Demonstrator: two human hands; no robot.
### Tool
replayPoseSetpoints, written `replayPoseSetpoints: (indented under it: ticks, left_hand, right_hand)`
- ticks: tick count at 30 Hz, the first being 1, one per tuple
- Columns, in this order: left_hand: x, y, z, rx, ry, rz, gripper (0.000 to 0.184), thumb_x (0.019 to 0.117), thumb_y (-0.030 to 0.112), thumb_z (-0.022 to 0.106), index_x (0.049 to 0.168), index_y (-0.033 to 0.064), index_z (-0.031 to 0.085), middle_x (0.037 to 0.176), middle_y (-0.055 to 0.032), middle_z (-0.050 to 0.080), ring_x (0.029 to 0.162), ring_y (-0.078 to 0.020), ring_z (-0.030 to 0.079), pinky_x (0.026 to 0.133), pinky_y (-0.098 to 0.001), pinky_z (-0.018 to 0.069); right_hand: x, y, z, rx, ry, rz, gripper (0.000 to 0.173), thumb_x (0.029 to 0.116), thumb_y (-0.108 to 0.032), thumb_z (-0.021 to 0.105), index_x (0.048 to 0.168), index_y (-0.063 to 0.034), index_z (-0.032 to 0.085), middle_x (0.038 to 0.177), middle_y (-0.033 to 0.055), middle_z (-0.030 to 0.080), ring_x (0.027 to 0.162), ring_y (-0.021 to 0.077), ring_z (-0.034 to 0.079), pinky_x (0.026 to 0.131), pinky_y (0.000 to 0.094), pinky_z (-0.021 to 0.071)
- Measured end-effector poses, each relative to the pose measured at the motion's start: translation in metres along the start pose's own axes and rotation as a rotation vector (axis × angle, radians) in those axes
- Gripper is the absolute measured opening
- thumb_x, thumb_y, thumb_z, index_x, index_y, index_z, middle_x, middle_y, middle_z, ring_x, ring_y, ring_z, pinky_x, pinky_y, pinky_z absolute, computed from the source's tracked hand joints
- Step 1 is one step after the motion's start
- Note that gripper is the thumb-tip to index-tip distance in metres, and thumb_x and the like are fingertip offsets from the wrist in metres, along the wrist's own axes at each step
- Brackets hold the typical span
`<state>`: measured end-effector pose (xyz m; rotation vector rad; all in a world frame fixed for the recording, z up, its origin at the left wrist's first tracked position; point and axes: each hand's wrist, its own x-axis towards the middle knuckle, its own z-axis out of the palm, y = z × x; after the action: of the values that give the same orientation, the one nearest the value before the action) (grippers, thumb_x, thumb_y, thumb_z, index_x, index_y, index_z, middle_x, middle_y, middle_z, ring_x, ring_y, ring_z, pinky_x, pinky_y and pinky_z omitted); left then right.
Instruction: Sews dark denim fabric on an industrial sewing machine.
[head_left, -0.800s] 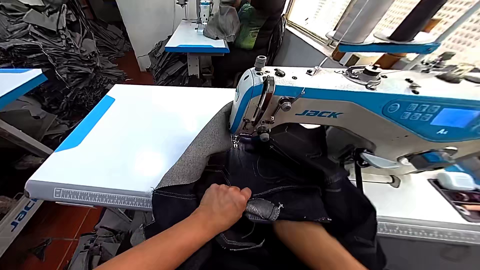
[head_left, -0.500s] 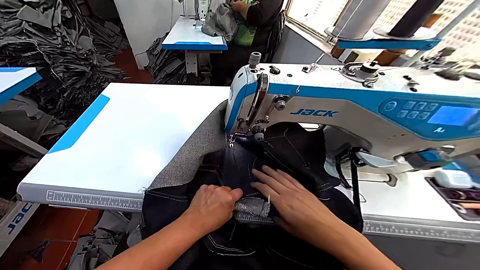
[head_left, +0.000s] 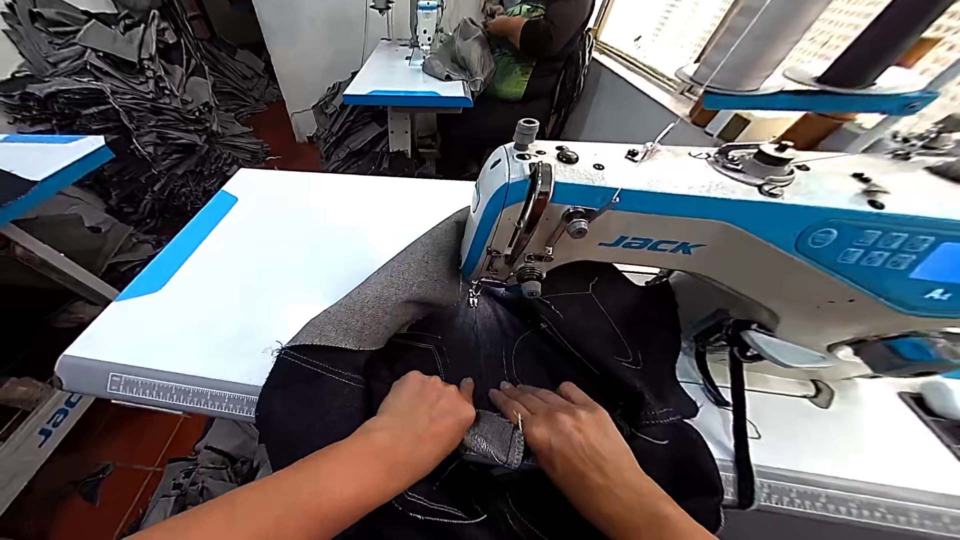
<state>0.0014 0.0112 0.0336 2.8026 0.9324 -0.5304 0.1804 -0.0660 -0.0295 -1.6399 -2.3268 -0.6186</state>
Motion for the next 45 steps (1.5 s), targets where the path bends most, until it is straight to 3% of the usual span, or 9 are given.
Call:
replayPoseSetpoints:
  ticks: [8, 15, 21, 24, 27, 31, 35, 40, 45]
  left_hand:
    - [0.008, -0.008, 0.006, 0.0, 0.079, 0.039, 0.04, 0.1029, 0.004, 0.046, 0.141, 0.0035, 0.058, 0.085, -0.0172, 0.07, 0.078, -0.036, 0.071, 0.063, -0.0474, 0.054]
    - [0.041, -0.031, -0.023, -0.035, 0.074, -0.012, 0.036, 0.1045, 0.007, 0.05, 0.139, 0.0073, 0.062, 0.093, -0.0182, 0.071, 0.088, -0.0381, 0.07, 0.07, -0.0526, 0.0537]
    - [0.07, -0.047, -0.038, -0.055, 0.055, -0.047, 0.029, 0.1079, 0.01, 0.045, 0.128, 0.0018, 0.063, 0.099, -0.0205, 0.07, 0.095, -0.0411, 0.069, 0.075, -0.0557, 0.0534]
    - [0.076, -0.053, -0.038, -0.05, 0.051, -0.051, 0.031, 0.1082, 0.011, 0.045, 0.133, 0.0025, 0.062, 0.102, -0.0201, 0.07, 0.097, -0.0404, 0.069, 0.077, -0.0555, 0.0536]
    - [0.075, -0.062, -0.02, -0.042, 0.218, 0.1, 0.031, 0.1042, 0.006, 0.051, 0.131, 0.0015, 0.065, 0.104, -0.0197, 0.07, 0.097, -0.0385, 0.07, 0.077, -0.0525, 0.0548]
    - [0.07, -0.079, 0.003, -0.076, 0.506, 0.411, 0.027, 0.0925, -0.001, 0.064, 0.114, 0.0099, 0.077, 0.119, -0.0153, 0.067, 0.106, -0.0343, 0.065, 0.079, -0.0443, 0.0576]
    - [0.068, -0.083, 0.001, -0.1, 0.421, 0.398, 0.028, 0.0948, -0.003, 0.059, 0.112, 0.0107, 0.077, 0.116, -0.0065, 0.074, 0.11, -0.0287, 0.067, 0.088, -0.0413, 0.0546]
    - [0.073, -0.083, -0.007, -0.118, 0.344, 0.292, 0.03, 0.0979, -0.001, 0.056, 0.116, 0.0117, 0.077, 0.111, -0.0088, 0.074, 0.109, -0.0316, 0.066, 0.085, -0.0459, 0.054]
    - [0.086, -0.092, -0.017, -0.108, 0.311, 0.237, 0.038, 0.0971, -0.005, 0.054, 0.123, 0.0135, 0.075, 0.12, -0.0094, 0.073, 0.117, -0.0343, 0.064, 0.09, -0.0505, 0.053]
  right_hand:
    - [-0.005, 0.001, 0.004, -0.01, 0.003, 0.035, 0.044, 0.086, 0.007, 0.052, 0.115, -0.0121, 0.078, 0.113, 0.0028, 0.079, 0.101, 0.0187, 0.076, 0.075, 0.0354, 0.0582]
    - [0.033, 0.036, 0.017, 0.105, -0.057, 0.061, 0.048, 0.0817, 0.013, 0.058, 0.117, -0.011, 0.078, 0.116, 0.0078, 0.077, 0.101, 0.0275, 0.076, 0.075, 0.0486, 0.0585]
    - [0.063, 0.061, 0.034, 0.098, -0.095, 0.047, 0.047, 0.0896, 0.015, 0.057, 0.124, -0.012, 0.076, 0.12, 0.0098, 0.076, 0.107, 0.0298, 0.074, 0.082, 0.051, 0.057]
    - [0.068, 0.07, 0.042, 0.105, -0.071, -0.013, 0.045, 0.0892, 0.016, 0.057, 0.124, -0.0078, 0.075, 0.119, 0.0123, 0.076, 0.107, 0.0308, 0.074, 0.084, 0.0498, 0.0566]
    - [0.057, 0.075, 0.041, 0.199, -0.019, -0.203, 0.037, 0.0891, 0.007, 0.056, 0.121, 0.0001, 0.072, 0.125, 0.0142, 0.073, 0.118, 0.0301, 0.069, 0.101, 0.0482, 0.0527]
    - [0.041, 0.068, 0.037, 0.247, -0.001, -0.228, 0.03, 0.0896, -0.001, 0.059, 0.113, -0.0045, 0.077, 0.119, 0.0109, 0.075, 0.115, 0.0273, 0.072, 0.1, 0.0421, 0.0564]
    - [0.042, 0.064, 0.034, 0.231, -0.025, -0.161, 0.034, 0.0858, 0.006, 0.058, 0.111, -0.0065, 0.078, 0.118, 0.0097, 0.076, 0.114, 0.0262, 0.072, 0.1, 0.0406, 0.0569]
    - [0.047, 0.066, 0.037, 0.25, -0.015, -0.126, 0.036, 0.0857, 0.008, 0.057, 0.111, -0.0058, 0.078, 0.119, 0.0104, 0.076, 0.114, 0.0269, 0.072, 0.1, 0.0416, 0.0569]
    - [0.063, 0.076, 0.047, 0.284, 0.006, -0.086, 0.035, 0.0875, 0.012, 0.057, 0.109, -0.0051, 0.079, 0.116, 0.0123, 0.076, 0.112, 0.03, 0.073, 0.1, 0.0458, 0.0565]
